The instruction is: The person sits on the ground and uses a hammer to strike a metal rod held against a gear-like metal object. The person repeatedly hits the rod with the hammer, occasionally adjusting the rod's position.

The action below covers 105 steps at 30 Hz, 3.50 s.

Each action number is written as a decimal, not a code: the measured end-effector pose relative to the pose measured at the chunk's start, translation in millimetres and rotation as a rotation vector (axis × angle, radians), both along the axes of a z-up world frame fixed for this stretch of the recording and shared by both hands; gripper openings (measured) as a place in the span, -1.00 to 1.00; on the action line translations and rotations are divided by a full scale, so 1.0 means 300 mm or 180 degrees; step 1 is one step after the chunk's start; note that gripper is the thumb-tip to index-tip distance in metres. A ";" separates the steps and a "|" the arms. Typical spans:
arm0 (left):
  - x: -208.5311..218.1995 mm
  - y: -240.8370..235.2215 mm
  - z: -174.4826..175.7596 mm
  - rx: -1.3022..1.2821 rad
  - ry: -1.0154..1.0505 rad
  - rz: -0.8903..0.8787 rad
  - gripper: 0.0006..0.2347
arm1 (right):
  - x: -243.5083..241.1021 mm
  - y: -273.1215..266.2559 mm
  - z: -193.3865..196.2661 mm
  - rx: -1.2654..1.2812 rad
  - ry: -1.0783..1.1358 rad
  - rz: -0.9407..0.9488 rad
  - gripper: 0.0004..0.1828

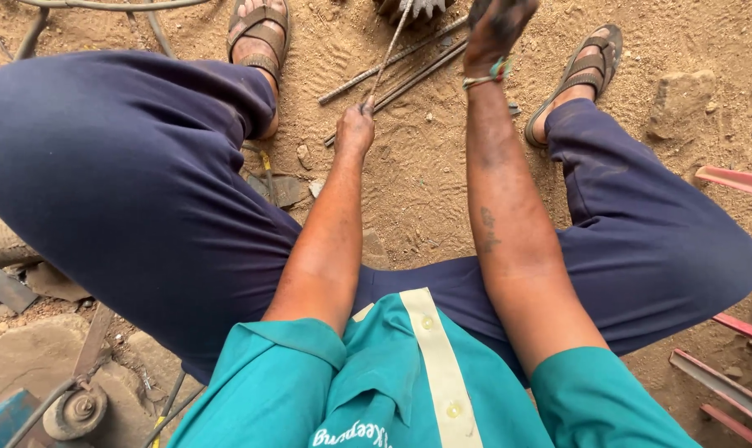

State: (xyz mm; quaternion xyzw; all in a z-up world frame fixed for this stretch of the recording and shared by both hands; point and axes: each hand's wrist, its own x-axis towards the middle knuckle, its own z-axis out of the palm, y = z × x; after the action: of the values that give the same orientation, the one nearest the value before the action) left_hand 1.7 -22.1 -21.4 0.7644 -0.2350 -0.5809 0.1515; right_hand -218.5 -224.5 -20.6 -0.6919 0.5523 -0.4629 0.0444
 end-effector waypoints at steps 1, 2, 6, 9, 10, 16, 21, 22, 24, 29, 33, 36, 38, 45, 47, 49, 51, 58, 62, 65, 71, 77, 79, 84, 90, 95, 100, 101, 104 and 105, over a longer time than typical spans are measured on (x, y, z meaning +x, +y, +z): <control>0.004 -0.005 0.003 0.0049 0.0011 0.0004 -0.62 | 0.012 0.022 -0.039 0.0418 -0.0047 -0.0023 -0.48; 0.004 -0.001 0.007 0.0104 0.0018 0.0013 -0.61 | 0.023 0.065 -0.082 0.0842 -0.0095 -0.0033 -0.42; 0.005 0.000 0.016 0.0139 0.0028 -0.0077 -0.62 | 0.041 0.269 -0.185 0.2230 -0.0474 -0.0170 -0.35; 0.023 -0.012 0.021 0.0205 0.0084 -0.0081 -0.62 | 0.064 0.318 -0.157 0.2368 -0.1130 -0.0531 -0.24; 0.014 -0.003 0.021 0.0176 0.0117 -0.0040 -0.63 | 0.054 0.295 -0.127 0.2305 -0.1257 -0.0576 -0.27; 0.011 0.009 0.029 0.0227 -0.0031 -0.0076 -0.62 | 0.055 0.105 0.072 0.1231 -0.2044 0.0041 -0.30; 0.004 0.023 0.011 0.0280 0.0014 -0.0017 -0.60 | 0.019 0.059 0.063 0.0617 -0.1559 0.0007 -0.31; 0.010 0.012 0.010 0.0287 -0.0013 -0.0054 -0.59 | 0.022 0.047 0.041 0.0606 -0.1469 -0.0035 -0.31; 0.017 -0.001 0.015 0.0247 -0.0050 -0.0087 -0.58 | 0.042 0.075 -0.018 0.1160 -0.1180 -0.0263 -0.30; 0.018 0.002 0.042 0.0215 -0.0055 -0.0071 -0.58 | 0.079 0.253 -0.099 0.3146 -0.0945 -0.1001 -0.30; 0.028 0.013 0.056 0.0243 -0.0056 -0.0167 -0.59 | 0.057 0.326 -0.026 0.2882 -0.1960 -0.1233 -0.42; 0.024 0.011 0.077 0.0144 0.0229 -0.0030 -0.62 | 0.035 0.302 0.029 0.2985 -0.2209 -0.1300 -0.45; 0.022 -0.006 0.106 0.0032 0.0470 0.0051 -0.65 | 0.042 0.295 0.021 0.3073 -0.2183 -0.1344 -0.42; 0.020 -0.148 0.267 -0.0317 0.2592 0.0586 -0.69 | 0.037 0.347 -0.158 0.3468 -0.1378 -0.1129 -0.37; 0.021 -0.206 0.326 -0.0455 0.2933 0.0754 -0.67 | 0.038 0.321 -0.163 0.3607 -0.1158 -0.1141 -0.30; 0.009 -0.236 0.372 -0.0619 0.3050 0.0869 -0.66 | 0.042 0.320 -0.149 0.3722 -0.1418 -0.0849 -0.30; 0.002 -0.251 0.401 -0.0770 0.3033 0.0913 -0.67 | 0.063 0.328 -0.107 0.3780 -0.1740 -0.0658 -0.32; -0.007 -0.246 0.399 -0.0901 0.2969 0.0831 -0.67 | 0.119 0.356 0.037 0.4117 -0.2328 -0.0471 -0.35; 0.009 -0.231 0.372 -0.0770 0.3083 0.0797 -0.72 | 0.117 0.353 0.019 0.4190 -0.2124 -0.0690 -0.34; 0.041 -0.207 0.328 -0.0427 0.2571 0.0656 -0.70 | 0.106 0.342 -0.028 0.4088 -0.2114 -0.0813 -0.30; 0.073 -0.138 0.184 -0.0346 0.2129 0.0509 -0.75 | 0.078 0.367 -0.110 0.3919 -0.2246 -0.0707 -0.30; 0.044 -0.110 0.108 -0.0328 0.1514 0.0336 -0.70 | 0.069 0.379 -0.162 0.3752 -0.2151 -0.0837 -0.29; 0.035 -0.092 0.087 -0.0275 0.1047 0.0278 -0.74 | 0.049 0.384 -0.188 0.3628 -0.2169 -0.0890 -0.28; 0.007 -0.065 0.035 -0.0200 0.0578 0.0227 -0.69 | 0.017 0.364 -0.241 0.3146 -0.1790 -0.0943 -0.24; -0.016 -0.042 -0.021 0.0057 0.0450 0.0162 -0.68 | 0.013 0.215 -0.210 0.1508 -0.0201 -0.0478 -0.23; -0.014 -0.037 -0.039 0.0084 0.0472 0.0201 -0.66 | 0.048 0.133 -0.151 0.1263 -0.1459 -0.0009 -0.18; -0.015 -0.036 -0.041 0.0113 0.0363 0.0122 -0.65 | 0.068 0.199 -0.156 0.1955 -0.0564 -0.0515 0.05; -0.018 -0.032 -0.044 0.0142 0.0364 0.0121 -0.65 | 0.060 0.217 -0.168 0.2198 -0.0467 -0.0533 -0.01; 0.002 -0.047 -0.050 0.0184 0.0368 0.0171 -0.66 | 0.082 0.220 -0.219 0.2463 -0.0481 -0.0533 -0.06; 0.019 -0.052 -0.052 0.0134 0.0356 0.0151 -0.66 | 0.103 0.214 -0.238 0.2267 -0.0673 -0.0514 -0.06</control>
State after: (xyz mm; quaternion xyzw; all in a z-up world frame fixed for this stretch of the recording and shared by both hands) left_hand 7.5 -37.6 -36.9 0.7392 -0.1956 -0.6238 0.1620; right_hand -187.5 -160.4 -92.0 -0.5358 0.7236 -0.3128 0.3023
